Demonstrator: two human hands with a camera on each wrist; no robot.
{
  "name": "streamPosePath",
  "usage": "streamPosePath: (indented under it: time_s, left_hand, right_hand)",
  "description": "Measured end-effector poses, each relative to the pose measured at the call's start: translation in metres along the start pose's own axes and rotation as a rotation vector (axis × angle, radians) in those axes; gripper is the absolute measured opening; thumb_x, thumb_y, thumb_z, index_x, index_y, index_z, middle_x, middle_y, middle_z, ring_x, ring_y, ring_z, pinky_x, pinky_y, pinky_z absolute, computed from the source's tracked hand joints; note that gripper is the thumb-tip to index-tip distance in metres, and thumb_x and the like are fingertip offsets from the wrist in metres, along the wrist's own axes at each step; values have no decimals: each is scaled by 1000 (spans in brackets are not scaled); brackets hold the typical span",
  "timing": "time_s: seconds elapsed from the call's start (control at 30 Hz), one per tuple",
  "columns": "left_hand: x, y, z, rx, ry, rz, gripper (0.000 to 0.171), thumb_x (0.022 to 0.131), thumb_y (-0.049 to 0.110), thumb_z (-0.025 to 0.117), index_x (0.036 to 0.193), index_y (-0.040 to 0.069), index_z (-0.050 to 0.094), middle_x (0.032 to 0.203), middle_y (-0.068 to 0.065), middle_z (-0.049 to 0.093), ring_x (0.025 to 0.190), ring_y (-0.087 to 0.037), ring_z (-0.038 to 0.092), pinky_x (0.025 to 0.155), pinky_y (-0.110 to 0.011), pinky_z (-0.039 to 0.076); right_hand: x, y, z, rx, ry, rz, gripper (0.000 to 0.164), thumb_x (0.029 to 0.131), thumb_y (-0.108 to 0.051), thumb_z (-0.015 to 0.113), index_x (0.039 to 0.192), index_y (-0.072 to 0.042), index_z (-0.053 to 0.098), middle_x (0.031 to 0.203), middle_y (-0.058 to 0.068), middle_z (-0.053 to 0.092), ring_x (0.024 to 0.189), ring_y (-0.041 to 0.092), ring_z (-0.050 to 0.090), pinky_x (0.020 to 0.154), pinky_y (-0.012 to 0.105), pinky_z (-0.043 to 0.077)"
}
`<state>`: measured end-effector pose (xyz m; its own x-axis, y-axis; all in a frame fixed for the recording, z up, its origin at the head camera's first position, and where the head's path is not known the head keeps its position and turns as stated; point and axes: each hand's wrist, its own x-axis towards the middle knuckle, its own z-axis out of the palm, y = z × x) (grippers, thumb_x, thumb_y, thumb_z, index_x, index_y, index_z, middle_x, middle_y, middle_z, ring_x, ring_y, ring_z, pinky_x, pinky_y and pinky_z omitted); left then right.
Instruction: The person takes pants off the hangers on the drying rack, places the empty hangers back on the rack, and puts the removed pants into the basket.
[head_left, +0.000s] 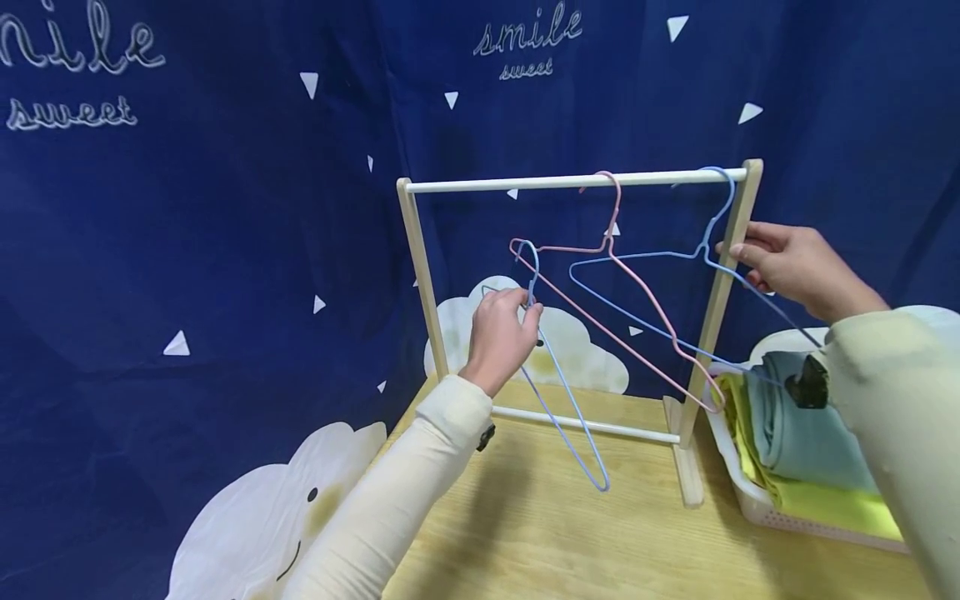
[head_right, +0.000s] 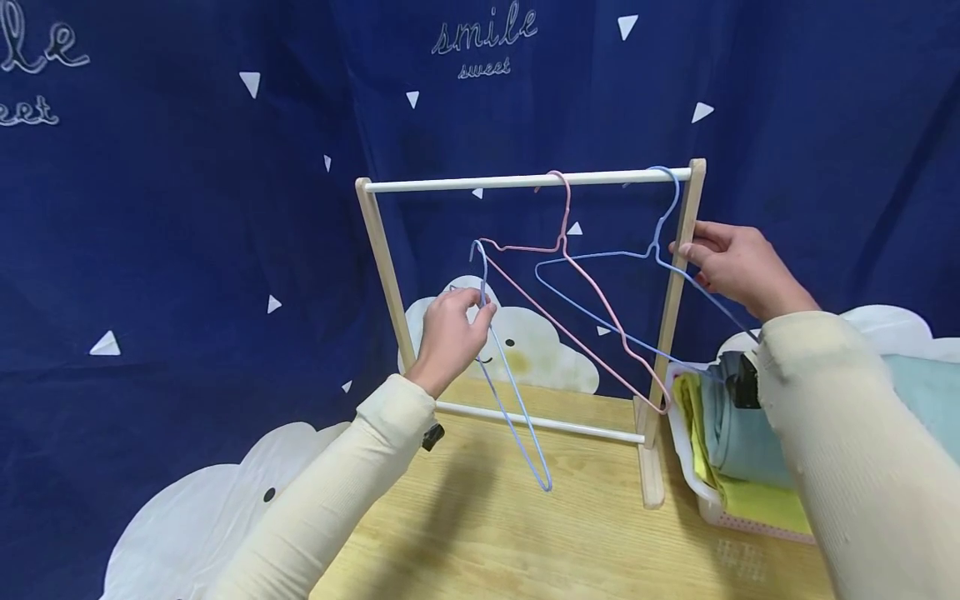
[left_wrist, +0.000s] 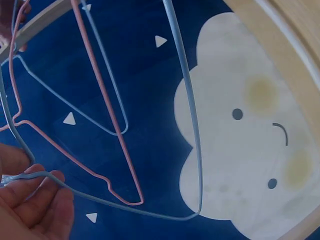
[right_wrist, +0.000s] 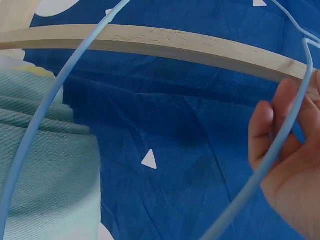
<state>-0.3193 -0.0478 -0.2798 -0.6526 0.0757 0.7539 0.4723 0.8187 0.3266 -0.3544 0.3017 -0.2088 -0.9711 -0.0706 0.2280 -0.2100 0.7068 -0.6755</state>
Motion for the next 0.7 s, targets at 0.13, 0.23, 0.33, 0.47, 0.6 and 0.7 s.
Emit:
streamPosePath:
  time_s: [0.13, 0.23, 0.33, 0.47, 0.6, 0.7]
  left_hand:
    - [6, 5, -2, 8, 4, 5, 17, 93, 20, 65, 88, 6, 71, 89, -9, 75, 90, -29, 69, 80, -40, 54]
    - [11, 7, -2, 16, 15, 17, 17, 93, 20, 64, 90, 5, 72, 88, -8, 74, 88, -28, 69, 79, -39, 54]
    - [16, 7, -3, 36, 22, 26, 17, 93, 20, 64, 92, 5, 73, 88, -8, 73, 88, -27, 68, 80, -39, 54]
    - [22, 8, -5, 67, 32, 23, 17, 93, 21, 64, 90, 6, 73, 88, -8, 73, 86, -28, 67, 82, -38, 54]
    - [31, 11, -9, 75, 44, 20, 18, 94, 21, 63, 88, 6, 71, 88, -9, 72, 84, -29, 65, 78, -39, 53]
    - [38, 15, -12, 81, 50, 18, 18, 94, 21, 63, 87, 6, 70, 89, -9, 72, 85, -30, 65, 79, -40, 53]
  right_hand:
    - [-1, 1, 1, 11, -11, -7, 65, 103, -46, 43, 153, -5, 34, 84, -32, 58, 76, 10, 54, 66, 24, 48]
    - [-1, 1, 1, -1, 2, -8, 64, 103, -46, 43, 152, -5, 36, 87, -30, 60, 77, 12, 55, 67, 25, 49]
    - [-1, 1, 1, -8, 13, -6, 65, 103, -46, 44, 152, -5, 36, 90, -28, 62, 78, 14, 56, 67, 25, 49]
    - [-2, 1, 1, -8, 12, -7, 64, 103, -45, 45, 152, -5, 35, 93, -25, 64, 78, 15, 56, 66, 24, 49]
    - [-2, 1, 2, -15, 21, -10, 64, 103, -45, 45, 152, -5, 37, 97, -21, 66, 79, 17, 57, 66, 23, 50]
    - [-3, 0, 2, -20, 32, -14, 63, 102, -45, 45, 151, -5, 38, 104, -11, 70, 81, 18, 57, 67, 23, 50]
